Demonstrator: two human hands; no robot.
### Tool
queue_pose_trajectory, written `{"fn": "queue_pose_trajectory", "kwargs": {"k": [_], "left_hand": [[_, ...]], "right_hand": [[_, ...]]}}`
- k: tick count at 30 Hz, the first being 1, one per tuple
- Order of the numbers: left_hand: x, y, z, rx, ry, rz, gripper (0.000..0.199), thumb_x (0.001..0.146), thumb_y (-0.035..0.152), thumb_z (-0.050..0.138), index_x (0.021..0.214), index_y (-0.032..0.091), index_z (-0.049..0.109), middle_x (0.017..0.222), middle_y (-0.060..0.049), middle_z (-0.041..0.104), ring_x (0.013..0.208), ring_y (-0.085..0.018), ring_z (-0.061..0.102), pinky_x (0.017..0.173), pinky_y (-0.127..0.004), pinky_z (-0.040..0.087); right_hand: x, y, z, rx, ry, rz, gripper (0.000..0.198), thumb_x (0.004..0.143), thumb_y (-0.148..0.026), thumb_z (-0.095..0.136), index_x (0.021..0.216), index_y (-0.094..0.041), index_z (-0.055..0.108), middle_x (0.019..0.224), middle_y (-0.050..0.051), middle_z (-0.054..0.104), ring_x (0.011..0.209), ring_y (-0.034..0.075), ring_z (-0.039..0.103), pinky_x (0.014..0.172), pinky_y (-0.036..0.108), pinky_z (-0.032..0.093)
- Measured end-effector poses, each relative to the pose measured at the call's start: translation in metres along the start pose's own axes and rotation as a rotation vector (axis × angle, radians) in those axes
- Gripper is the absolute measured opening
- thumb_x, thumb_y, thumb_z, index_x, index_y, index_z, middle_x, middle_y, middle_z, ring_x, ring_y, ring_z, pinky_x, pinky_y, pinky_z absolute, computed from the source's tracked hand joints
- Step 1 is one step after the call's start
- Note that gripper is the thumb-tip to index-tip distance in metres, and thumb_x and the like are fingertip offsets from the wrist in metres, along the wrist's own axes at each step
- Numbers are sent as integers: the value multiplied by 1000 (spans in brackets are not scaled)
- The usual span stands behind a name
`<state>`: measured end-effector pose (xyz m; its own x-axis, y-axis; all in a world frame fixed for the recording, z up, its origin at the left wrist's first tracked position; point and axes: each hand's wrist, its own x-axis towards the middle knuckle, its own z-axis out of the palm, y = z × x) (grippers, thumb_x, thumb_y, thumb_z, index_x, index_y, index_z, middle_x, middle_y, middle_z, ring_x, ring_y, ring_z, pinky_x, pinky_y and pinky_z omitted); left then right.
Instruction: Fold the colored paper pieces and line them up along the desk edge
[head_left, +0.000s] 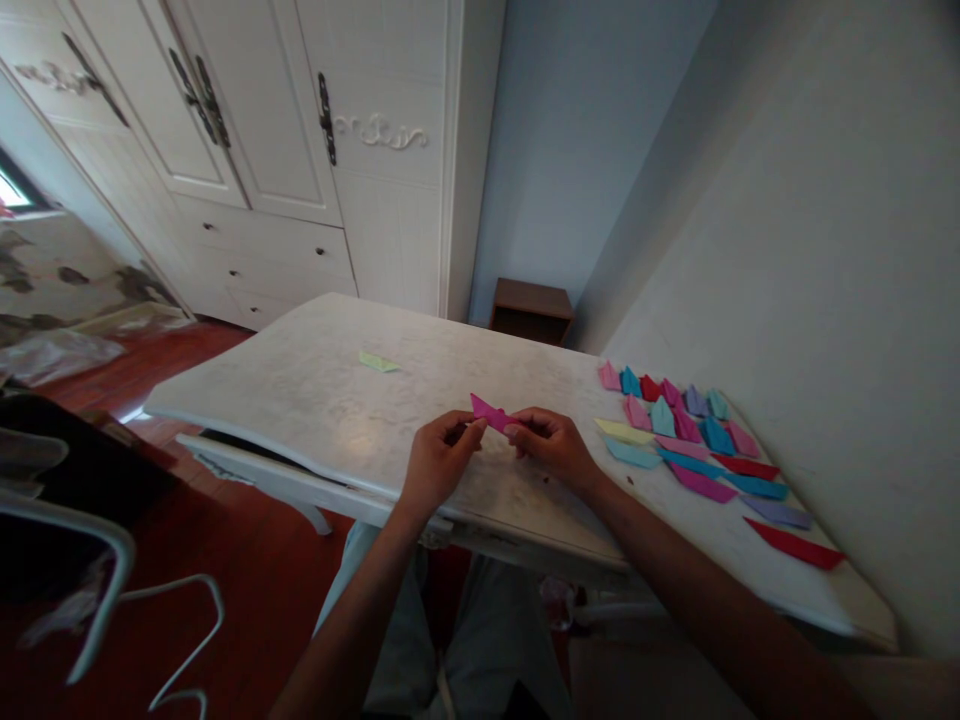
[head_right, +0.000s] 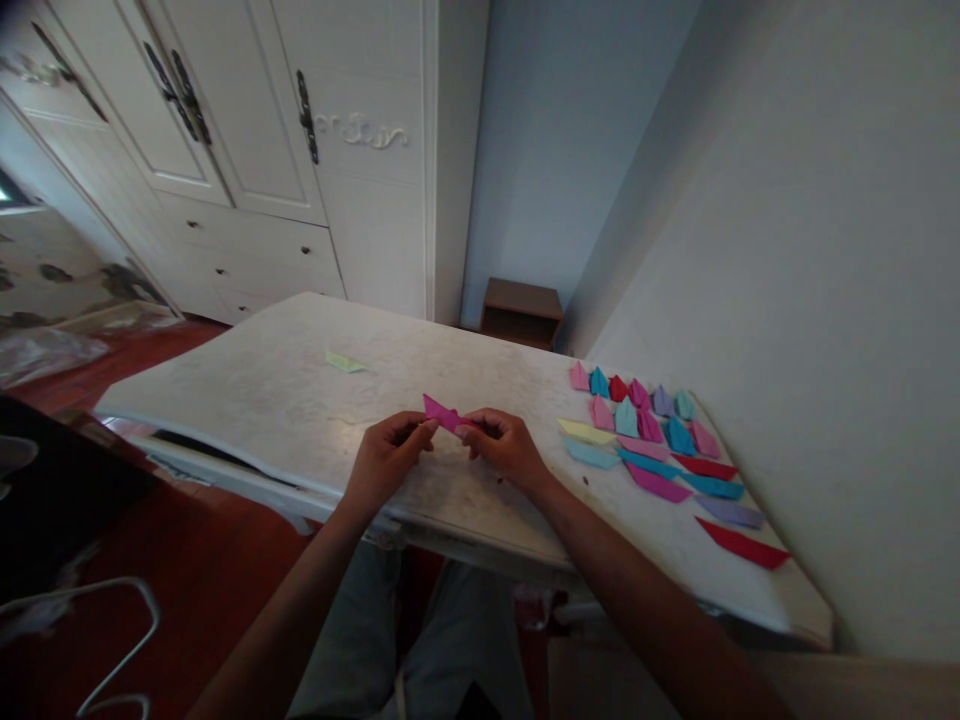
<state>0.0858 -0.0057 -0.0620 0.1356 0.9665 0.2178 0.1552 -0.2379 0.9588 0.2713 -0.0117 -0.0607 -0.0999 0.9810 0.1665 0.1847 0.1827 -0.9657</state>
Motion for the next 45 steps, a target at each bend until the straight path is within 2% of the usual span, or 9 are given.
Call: {"fn": "queue_pose_trajectory", "kwargs": {"k": [3, 7, 13, 19, 27, 34, 40, 43, 45], "left_hand": [[1, -3, -1, -65, 1, -7, 33, 81, 42, 63, 97, 14, 71, 63, -1, 65, 55, -12, 58, 50, -19, 42], [1, -4, -4, -128, -24, -29, 30, 80, 43, 65, 85, 14, 71, 62, -1, 64, 54, -10, 55, 49, -18, 40], [1, 0, -6, -167, -44, -62, 26, 78, 41, 67, 77, 15, 68, 60, 1, 61, 52, -9, 50, 49, -18, 39], [0, 3, -7, -172, -50, -81, 25, 75, 39, 66, 72, 15, 64, 60, 2, 58, 53, -9, 49, 50, -19, 39], [2, -2, -6, -147, -37, -49, 29, 80, 44, 64, 80, 15, 65, 63, 2, 59, 52, -9, 49, 49, -19, 38], [1, 1, -7, -83, -56, -28, 30, 80, 44, 64, 72, 15, 63, 61, 1, 59, 51, -9, 49, 48, -19, 38], [-9, 12, 5, -73, -23, -54, 29, 78, 42, 64, 66, 15, 61, 57, 2, 58, 49, -8, 47, 48, -19, 36], [-16, 22, 26, -101, -100, -71, 30, 77, 44, 63, 68, 16, 61, 58, 2, 58, 49, -9, 48, 47, -19, 36], [-20, 30, 47, -104, -197, -78, 29, 77, 44, 62, 71, 15, 62, 59, 1, 59, 50, -10, 49, 47, -20, 36]], "right_hand": [[0, 0, 0, 31, -6, 18, 28, 74, -44, 72, 84, -17, 71, 66, -1, 65, 52, 10, 58, 51, 20, 45], [1, -1, 1, 37, -12, 32, 29, 73, -44, 74, 82, -17, 71, 64, -1, 65, 51, 10, 57, 50, 20, 44], [0, -1, 1, 38, -16, 35, 27, 72, -43, 74, 80, -17, 71, 63, -1, 64, 50, 10, 56, 48, 21, 44], [0, -1, 0, 21, -17, 12, 26, 72, -41, 74, 80, -17, 71, 62, -2, 64, 51, 10, 56, 50, 21, 45], [0, 0, -2, 18, -31, -7, 25, 72, -41, 74, 80, -17, 72, 63, -1, 64, 51, 10, 57, 50, 22, 45], [0, 0, -4, 57, 2, 0, 26, 69, -40, 75, 80, -16, 72, 60, -2, 63, 49, 10, 56, 48, 21, 45], [-18, -7, -8, 182, 143, -13, 30, 68, -41, 77, 82, -16, 70, 59, -2, 64, 48, 11, 59, 47, 22, 48], [-46, -9, -21, 217, 270, 4, 30, 71, -43, 76, 83, -16, 69, 61, -1, 65, 49, 13, 61, 48, 24, 50], [-69, -9, -35, 216, 374, 11, 31, 72, -43, 76, 85, -16, 69, 62, 0, 65, 50, 13, 61, 50, 24, 50]]}}
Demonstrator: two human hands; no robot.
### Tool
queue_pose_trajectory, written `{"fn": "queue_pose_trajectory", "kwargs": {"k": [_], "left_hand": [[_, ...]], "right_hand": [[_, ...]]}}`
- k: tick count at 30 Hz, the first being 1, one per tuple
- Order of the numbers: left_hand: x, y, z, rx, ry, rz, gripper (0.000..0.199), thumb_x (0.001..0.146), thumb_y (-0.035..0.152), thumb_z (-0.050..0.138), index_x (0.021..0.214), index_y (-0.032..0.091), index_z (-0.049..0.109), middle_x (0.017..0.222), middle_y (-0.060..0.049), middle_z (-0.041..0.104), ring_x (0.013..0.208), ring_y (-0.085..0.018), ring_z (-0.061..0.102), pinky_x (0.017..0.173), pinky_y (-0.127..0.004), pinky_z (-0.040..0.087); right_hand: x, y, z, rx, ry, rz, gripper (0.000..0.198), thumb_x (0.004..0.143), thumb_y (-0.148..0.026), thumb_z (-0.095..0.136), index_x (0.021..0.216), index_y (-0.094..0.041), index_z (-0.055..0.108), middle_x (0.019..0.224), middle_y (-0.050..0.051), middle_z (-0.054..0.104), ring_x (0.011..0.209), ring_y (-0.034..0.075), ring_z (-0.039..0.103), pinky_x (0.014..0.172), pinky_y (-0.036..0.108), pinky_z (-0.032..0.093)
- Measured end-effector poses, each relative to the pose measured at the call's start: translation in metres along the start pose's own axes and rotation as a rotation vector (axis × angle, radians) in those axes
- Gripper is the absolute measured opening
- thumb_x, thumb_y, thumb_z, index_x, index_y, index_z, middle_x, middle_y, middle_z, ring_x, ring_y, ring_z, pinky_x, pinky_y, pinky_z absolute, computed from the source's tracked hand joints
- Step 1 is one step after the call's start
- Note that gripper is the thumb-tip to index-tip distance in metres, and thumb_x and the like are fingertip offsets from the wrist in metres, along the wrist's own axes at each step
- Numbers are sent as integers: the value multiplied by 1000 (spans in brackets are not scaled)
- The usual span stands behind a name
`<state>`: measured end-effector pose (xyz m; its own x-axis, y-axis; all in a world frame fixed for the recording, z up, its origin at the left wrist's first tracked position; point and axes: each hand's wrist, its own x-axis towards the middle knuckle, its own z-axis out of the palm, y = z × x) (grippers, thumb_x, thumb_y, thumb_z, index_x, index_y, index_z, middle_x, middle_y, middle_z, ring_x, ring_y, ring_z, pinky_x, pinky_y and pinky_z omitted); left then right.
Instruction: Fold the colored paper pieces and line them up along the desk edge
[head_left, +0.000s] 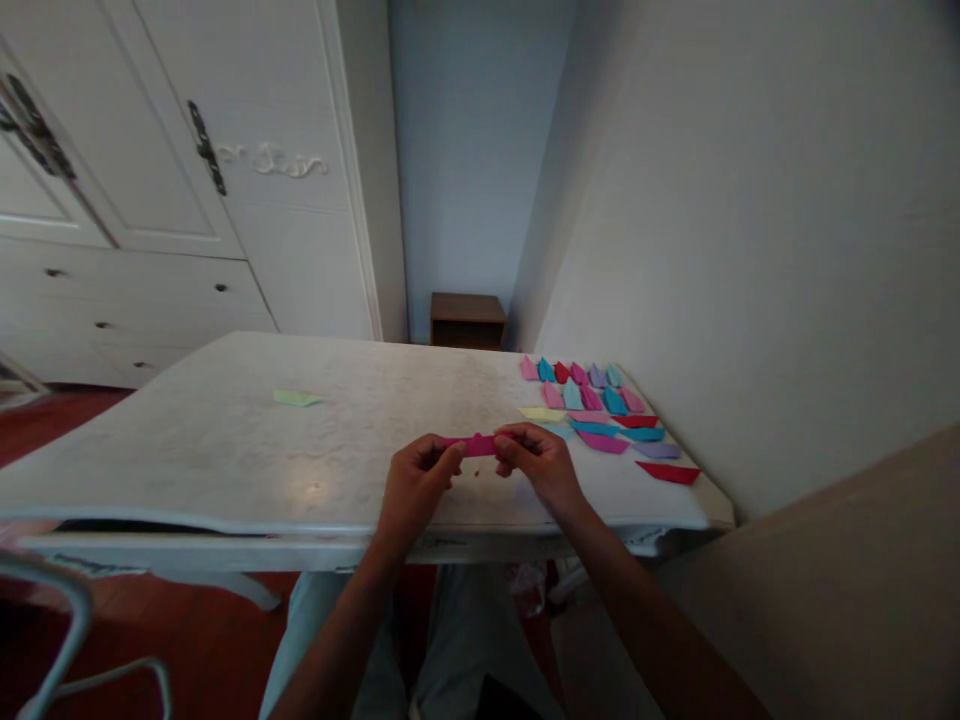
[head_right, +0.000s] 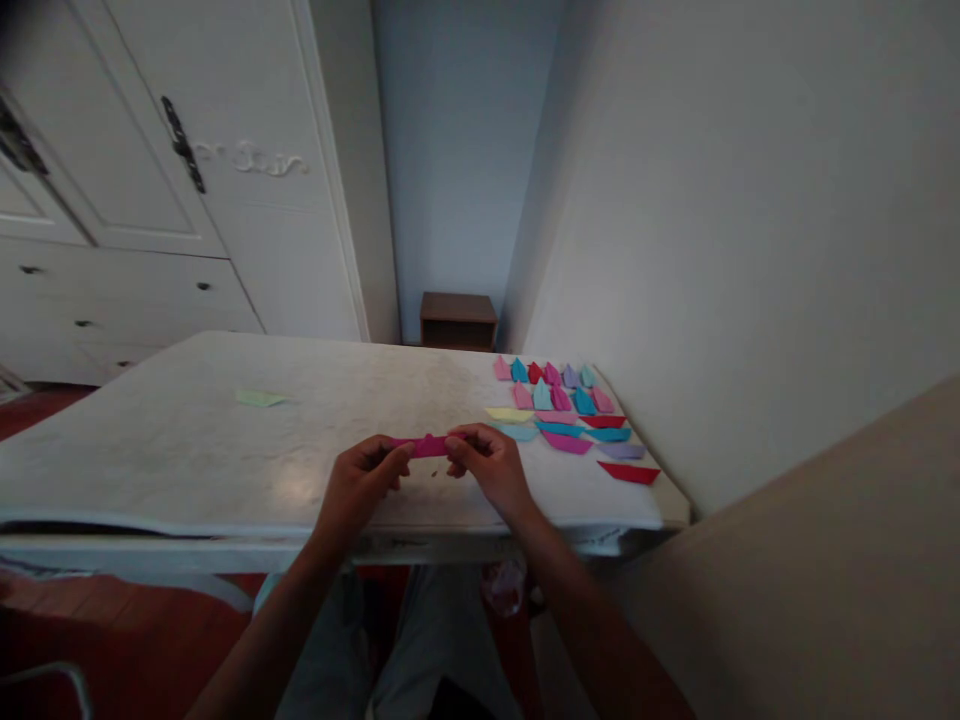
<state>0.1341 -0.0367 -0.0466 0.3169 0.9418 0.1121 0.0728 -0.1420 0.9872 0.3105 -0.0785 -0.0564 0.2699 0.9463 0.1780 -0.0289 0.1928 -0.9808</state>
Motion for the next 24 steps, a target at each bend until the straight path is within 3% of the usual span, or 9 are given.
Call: {"fn": "queue_pose_trajectory", "kwargs": {"k": [4, 8, 14, 17, 21, 24], "left_hand": [[5, 9, 54, 120, -239, 61, 26, 76, 38, 59, 63, 16, 58, 56, 1, 54, 53, -11, 49, 49, -22, 33], [9, 15, 108, 419, -363, 230, 23, 80, 31, 56, 63, 17, 61, 59, -1, 58, 59, -14, 54, 56, -24, 35], [12, 21, 161, 864, -448, 275, 30, 90, 27, 44, 85, 16, 71, 86, -15, 72, 81, -27, 68, 69, -34, 46], [20, 22, 170, 935, -487, 273, 30, 90, 26, 43, 93, 16, 72, 91, -17, 72, 87, -29, 69, 72, -36, 49], [31, 25, 172, 968, -580, 301, 30, 90, 24, 43, 98, 16, 71, 94, -18, 72, 91, -30, 69, 75, -38, 51], [32, 29, 171, 975, -575, 273, 31, 91, 28, 43, 102, 14, 69, 97, -19, 71, 92, -32, 69, 76, -40, 51]], "right_hand": [[-28, -6, -54, -74, 251, -13, 34, 73, -45, 74, 91, -16, 69, 57, -2, 61, 47, 11, 53, 45, 22, 43], [-48, -8, -105, -262, 467, 79, 44, 72, -52, 71, 94, -14, 69, 55, -1, 57, 44, 11, 47, 39, 22, 35], [-70, -4, -139, -871, 700, -49, 46, 85, -46, 56, 113, -12, 66, 79, 9, 69, 68, 22, 61, 68, 36, 50], [-74, -3, -139, -1067, 646, -174, 40, 90, -37, 49, 118, -13, 64, 89, 11, 67, 74, 22, 60, 71, 36, 51], [-75, 4, -134, -1193, 420, -402, 28, 92, -28, 50, 108, -17, 69, 106, 13, 64, 99, 25, 58, 88, 40, 50], [-75, 11, -131, -1211, 298, -477, 25, 93, -24, 50, 107, -19, 69, 110, 12, 66, 104, 24, 58, 93, 43, 48]]}}
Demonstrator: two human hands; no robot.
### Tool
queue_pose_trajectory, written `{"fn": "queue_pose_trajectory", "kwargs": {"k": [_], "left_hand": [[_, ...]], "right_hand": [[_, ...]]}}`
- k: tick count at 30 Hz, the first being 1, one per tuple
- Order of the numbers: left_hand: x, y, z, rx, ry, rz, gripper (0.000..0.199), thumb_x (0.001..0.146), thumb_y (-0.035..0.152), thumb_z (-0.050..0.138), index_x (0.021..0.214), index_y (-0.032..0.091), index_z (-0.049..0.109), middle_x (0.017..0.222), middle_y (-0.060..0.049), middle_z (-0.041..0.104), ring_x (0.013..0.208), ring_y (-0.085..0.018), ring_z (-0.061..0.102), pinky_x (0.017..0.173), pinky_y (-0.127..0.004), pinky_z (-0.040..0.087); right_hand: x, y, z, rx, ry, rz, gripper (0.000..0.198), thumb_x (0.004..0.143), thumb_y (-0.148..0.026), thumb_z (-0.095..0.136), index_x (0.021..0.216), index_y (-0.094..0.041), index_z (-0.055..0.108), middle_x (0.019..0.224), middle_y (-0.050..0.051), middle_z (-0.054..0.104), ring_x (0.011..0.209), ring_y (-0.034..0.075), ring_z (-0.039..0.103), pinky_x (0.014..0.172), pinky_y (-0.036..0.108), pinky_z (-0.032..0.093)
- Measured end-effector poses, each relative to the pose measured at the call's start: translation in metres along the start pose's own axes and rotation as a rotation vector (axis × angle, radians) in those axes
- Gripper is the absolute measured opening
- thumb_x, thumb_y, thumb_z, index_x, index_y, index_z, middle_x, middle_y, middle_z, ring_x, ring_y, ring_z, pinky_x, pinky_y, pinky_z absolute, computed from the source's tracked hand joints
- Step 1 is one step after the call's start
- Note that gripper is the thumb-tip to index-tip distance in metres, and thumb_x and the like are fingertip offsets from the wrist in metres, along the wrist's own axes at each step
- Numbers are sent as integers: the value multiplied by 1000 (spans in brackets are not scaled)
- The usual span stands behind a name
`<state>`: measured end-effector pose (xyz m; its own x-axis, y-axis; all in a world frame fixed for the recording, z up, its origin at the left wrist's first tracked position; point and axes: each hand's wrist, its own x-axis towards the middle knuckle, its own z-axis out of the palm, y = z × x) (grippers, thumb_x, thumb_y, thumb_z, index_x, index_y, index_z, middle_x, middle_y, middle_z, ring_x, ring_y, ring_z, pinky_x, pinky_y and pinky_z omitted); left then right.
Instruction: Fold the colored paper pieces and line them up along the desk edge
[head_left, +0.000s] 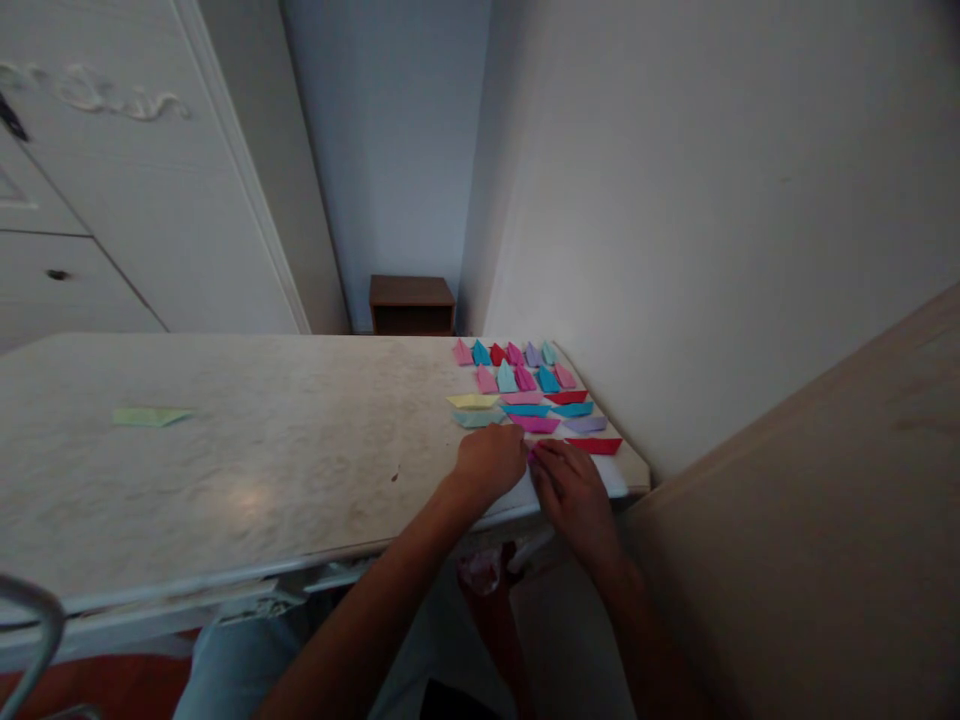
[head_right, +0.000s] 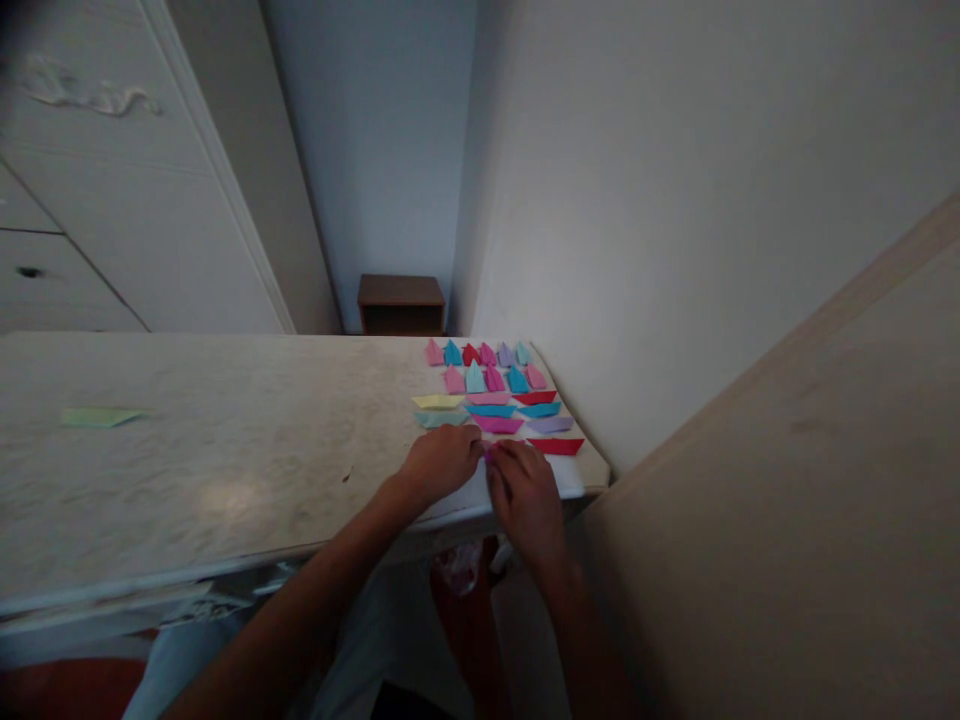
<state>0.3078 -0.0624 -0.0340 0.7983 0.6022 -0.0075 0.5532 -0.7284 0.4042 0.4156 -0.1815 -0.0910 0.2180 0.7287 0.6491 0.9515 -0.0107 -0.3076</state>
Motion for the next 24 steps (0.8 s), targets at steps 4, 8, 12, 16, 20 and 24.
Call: {"fn": "queue_pose_trajectory", "kwargs": {"k": [4, 8, 12, 16, 20, 24], "left_hand": [[-10, 2, -2, -43, 100, -75, 37, 92, 38, 47, 115, 15, 63, 102, -18, 71, 96, -32, 67, 78, -39, 50], [-23, -4, -1, -49, 123, -43, 32, 92, 37, 46, 106, 17, 68, 94, -14, 72, 88, -28, 68, 75, -35, 48], [-36, -24, -1, -37, 165, -18, 31, 93, 34, 44, 91, 19, 70, 87, -12, 72, 81, -26, 68, 71, -33, 45], [-56, -57, -6, -61, 214, -38, 31, 93, 32, 44, 87, 19, 71, 84, -10, 72, 77, -23, 66, 68, -30, 42], [-83, -105, -20, -98, 324, -108, 29, 92, 32, 46, 87, 19, 71, 79, -8, 72, 72, -20, 65, 67, -28, 41], [-110, -154, -42, -180, 445, -181, 28, 88, 34, 50, 78, 18, 71, 71, -6, 70, 64, -17, 61, 63, -26, 40]], "right_hand": [[-5, -1, 5, 3, -19, -11, 26, 95, -24, 49, 111, -21, 68, 112, 10, 67, 106, 24, 59, 94, 44, 48], [-7, -1, 7, -45, -23, -12, 28, 95, -26, 48, 114, -19, 67, 115, 12, 66, 108, 26, 58, 94, 46, 48], [-7, 0, 9, -79, -56, -19, 31, 95, -29, 46, 118, -19, 66, 118, 13, 65, 110, 28, 58, 95, 48, 47], [-10, 5, 10, -60, -64, -22, 33, 95, -31, 45, 121, -21, 64, 122, 12, 64, 113, 27, 57, 98, 50, 46], [-8, 2, 8, -17, -10, 13, 35, 94, -36, 47, 120, -20, 65, 131, 13, 57, 123, 29, 50, 101, 51, 45], [5, -24, 9, 87, 39, 13, 29, 92, -35, 49, 106, -19, 70, 121, 14, 62, 116, 28, 55, 97, 50, 48]]}}
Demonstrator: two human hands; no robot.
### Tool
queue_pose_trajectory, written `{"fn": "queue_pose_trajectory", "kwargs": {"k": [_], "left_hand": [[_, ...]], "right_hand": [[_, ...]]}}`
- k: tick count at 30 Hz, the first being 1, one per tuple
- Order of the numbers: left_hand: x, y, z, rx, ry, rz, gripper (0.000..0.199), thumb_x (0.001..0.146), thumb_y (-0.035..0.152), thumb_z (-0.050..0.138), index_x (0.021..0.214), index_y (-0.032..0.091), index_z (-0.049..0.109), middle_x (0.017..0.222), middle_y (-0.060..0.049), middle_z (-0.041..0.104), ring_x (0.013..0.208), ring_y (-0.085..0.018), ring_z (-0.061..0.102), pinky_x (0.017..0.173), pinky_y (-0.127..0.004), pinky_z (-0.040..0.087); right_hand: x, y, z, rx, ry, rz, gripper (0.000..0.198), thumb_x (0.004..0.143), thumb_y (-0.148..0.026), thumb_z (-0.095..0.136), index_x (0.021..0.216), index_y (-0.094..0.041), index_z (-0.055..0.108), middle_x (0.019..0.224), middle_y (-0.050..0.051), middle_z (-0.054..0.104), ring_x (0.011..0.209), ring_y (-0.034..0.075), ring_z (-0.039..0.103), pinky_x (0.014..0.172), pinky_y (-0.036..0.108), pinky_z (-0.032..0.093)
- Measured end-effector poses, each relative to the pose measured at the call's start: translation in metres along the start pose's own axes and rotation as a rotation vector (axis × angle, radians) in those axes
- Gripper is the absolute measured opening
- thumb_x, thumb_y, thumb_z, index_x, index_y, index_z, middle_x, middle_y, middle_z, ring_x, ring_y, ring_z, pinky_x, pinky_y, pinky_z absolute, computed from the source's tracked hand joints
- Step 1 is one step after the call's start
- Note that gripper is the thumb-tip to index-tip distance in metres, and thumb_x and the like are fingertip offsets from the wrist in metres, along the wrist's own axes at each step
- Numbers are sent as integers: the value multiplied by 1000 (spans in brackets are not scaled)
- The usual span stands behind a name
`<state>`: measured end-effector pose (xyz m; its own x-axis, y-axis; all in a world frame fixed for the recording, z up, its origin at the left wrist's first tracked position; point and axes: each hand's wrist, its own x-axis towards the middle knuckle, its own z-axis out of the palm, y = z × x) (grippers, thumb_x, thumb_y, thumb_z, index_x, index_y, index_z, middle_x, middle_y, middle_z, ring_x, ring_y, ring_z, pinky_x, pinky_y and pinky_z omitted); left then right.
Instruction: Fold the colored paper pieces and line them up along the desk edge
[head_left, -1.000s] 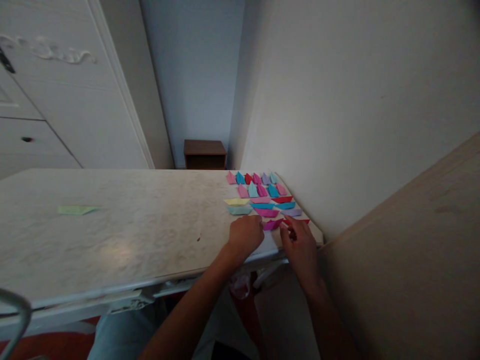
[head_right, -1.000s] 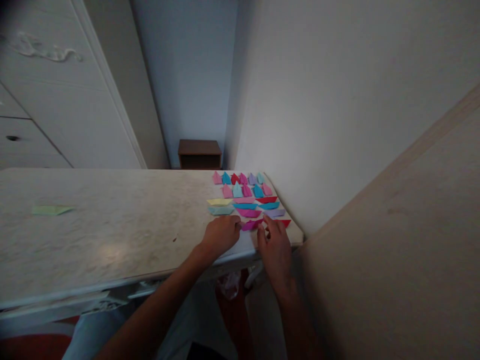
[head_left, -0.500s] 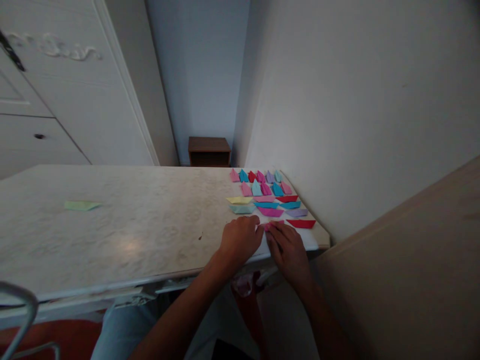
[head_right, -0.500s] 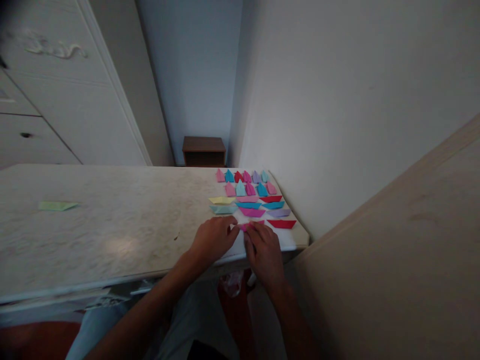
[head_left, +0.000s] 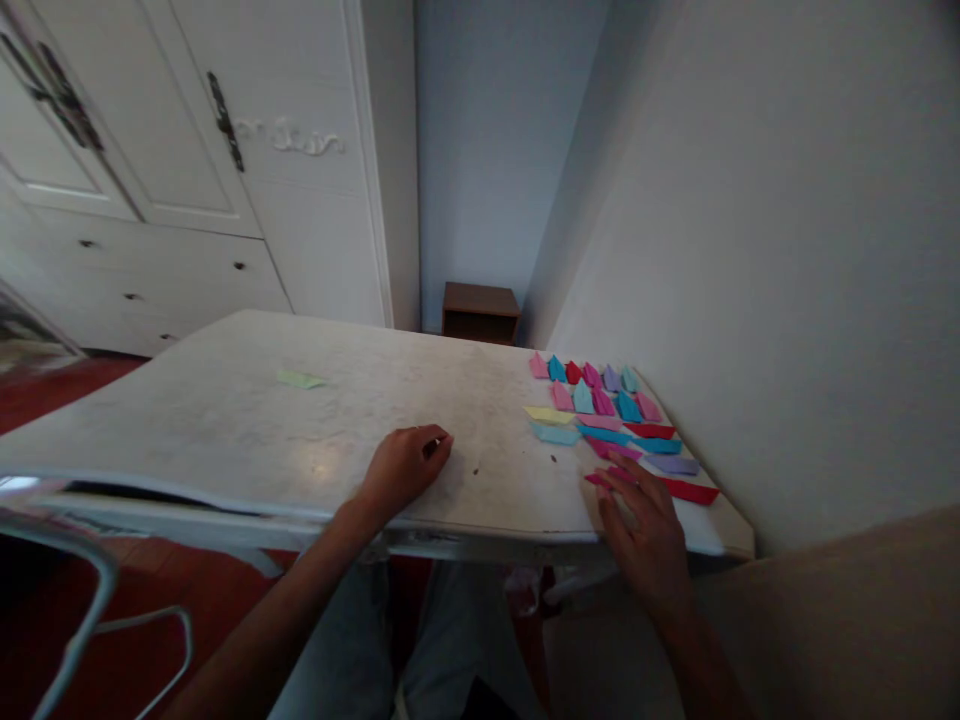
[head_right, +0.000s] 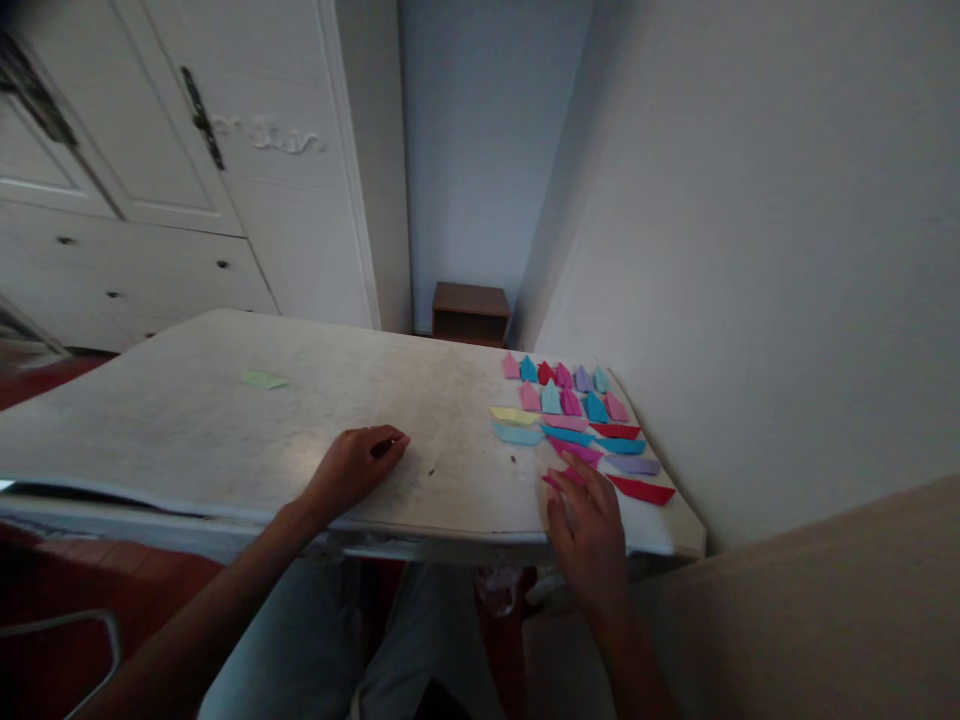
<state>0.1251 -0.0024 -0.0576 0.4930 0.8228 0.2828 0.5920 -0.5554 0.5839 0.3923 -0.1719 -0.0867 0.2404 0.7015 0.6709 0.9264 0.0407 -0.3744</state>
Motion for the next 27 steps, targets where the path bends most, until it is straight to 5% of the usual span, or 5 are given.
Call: {"fn": "queue_pose_trajectory", "kwargs": {"k": [7, 12, 18, 21, 27], "left_hand": [[-10, -35, -29, -715, 182, -290, 33, 77, 47, 59, 71, 15, 64, 54, 2, 56, 44, -9, 45, 43, -20, 34], [-15, -48, -40, -883, 268, -299, 32, 76, 46, 62, 69, 15, 62, 53, 3, 53, 42, -7, 42, 42, -20, 33], [-16, -90, -70, -811, 352, -351, 31, 78, 45, 59, 73, 14, 61, 53, 3, 54, 41, -7, 42, 42, -19, 32], [-12, -118, -87, -546, 350, -395, 30, 83, 41, 51, 76, 14, 62, 58, 1, 58, 44, -9, 48, 44, -21, 37], [2, -155, -114, -110, 503, -455, 40, 80, 31, 61, 116, 14, 58, 112, -13, 62, 93, -22, 63, 80, -32, 49]], "right_hand": [[41, -82, 56, 459, -237, -28, 23, 90, -37, 55, 95, -23, 72, 97, 9, 72, 90, 23, 66, 80, 36, 54], [67, -124, 106, 550, -565, -11, 31, 90, -44, 52, 80, -19, 69, 79, 6, 69, 72, 20, 64, 63, 29, 49], [67, -132, 118, 424, -582, -56, 45, 91, -53, 46, 63, -20, 56, 62, 2, 58, 59, 17, 55, 56, 28, 41], [63, -133, 115, 410, -587, -66, 45, 92, -53, 45, 65, -20, 57, 64, 3, 59, 60, 18, 55, 58, 28, 42], [62, -135, 116, 388, -608, -60, 44, 92, -53, 44, 68, -20, 60, 68, 4, 62, 63, 19, 58, 61, 29, 43]]}}
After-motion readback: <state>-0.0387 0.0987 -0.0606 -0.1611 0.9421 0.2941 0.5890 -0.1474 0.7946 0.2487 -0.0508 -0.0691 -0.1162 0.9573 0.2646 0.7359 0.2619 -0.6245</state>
